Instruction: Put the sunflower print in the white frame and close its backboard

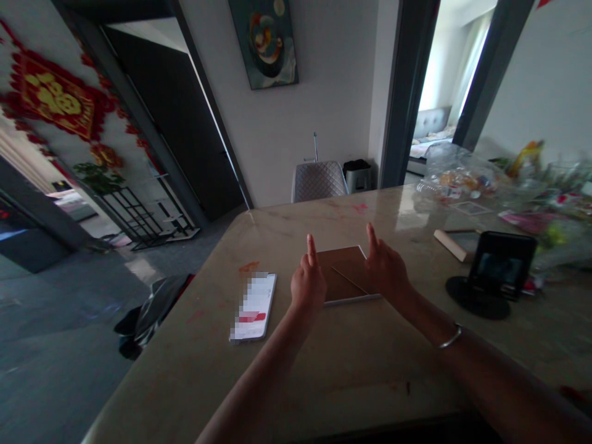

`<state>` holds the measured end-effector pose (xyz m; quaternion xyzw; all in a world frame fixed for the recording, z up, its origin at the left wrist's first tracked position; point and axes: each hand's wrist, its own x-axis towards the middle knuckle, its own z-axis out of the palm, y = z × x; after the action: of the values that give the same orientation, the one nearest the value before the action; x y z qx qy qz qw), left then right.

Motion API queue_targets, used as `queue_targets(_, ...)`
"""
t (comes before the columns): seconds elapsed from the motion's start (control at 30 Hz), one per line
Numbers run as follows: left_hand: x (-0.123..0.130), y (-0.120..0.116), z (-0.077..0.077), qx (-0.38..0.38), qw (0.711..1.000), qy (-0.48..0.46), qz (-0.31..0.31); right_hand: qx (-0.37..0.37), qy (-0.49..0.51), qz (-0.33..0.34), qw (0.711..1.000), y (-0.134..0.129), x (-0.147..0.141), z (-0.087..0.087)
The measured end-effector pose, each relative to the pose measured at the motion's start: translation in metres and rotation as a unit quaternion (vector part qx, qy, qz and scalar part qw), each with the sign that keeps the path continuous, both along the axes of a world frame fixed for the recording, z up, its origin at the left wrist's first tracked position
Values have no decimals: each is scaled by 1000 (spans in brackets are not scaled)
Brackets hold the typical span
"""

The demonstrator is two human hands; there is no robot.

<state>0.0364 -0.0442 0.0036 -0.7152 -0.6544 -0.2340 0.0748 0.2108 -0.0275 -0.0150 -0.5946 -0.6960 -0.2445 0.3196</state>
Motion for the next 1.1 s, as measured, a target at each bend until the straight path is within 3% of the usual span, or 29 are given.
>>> queue_targets(0.13,-4,4,-10,-78,997,27,2,-48,-20,-26,998,4,0,-9)
queue_targets(0.27,-7,4,-9,-91,995,33,3,-91,-9,-24,996,3,-2,-12)
queue_targets(0.43,-10,2,-2,-71,997,-8,-4,-124,38,82,988,-1,-4,-3)
queue_targets(0.57,-18,5,-5,-130,991,18,-8,-197,33,156,968,-1,-2,-7)
queue_targets(0.83,-26,12,-17,-198,980,3,0,-232,47,107,966,17,17,-39)
queue_targets(1.1,-26,22,-31,-180,972,-147,-38,-247,83,105,960,15,11,-33)
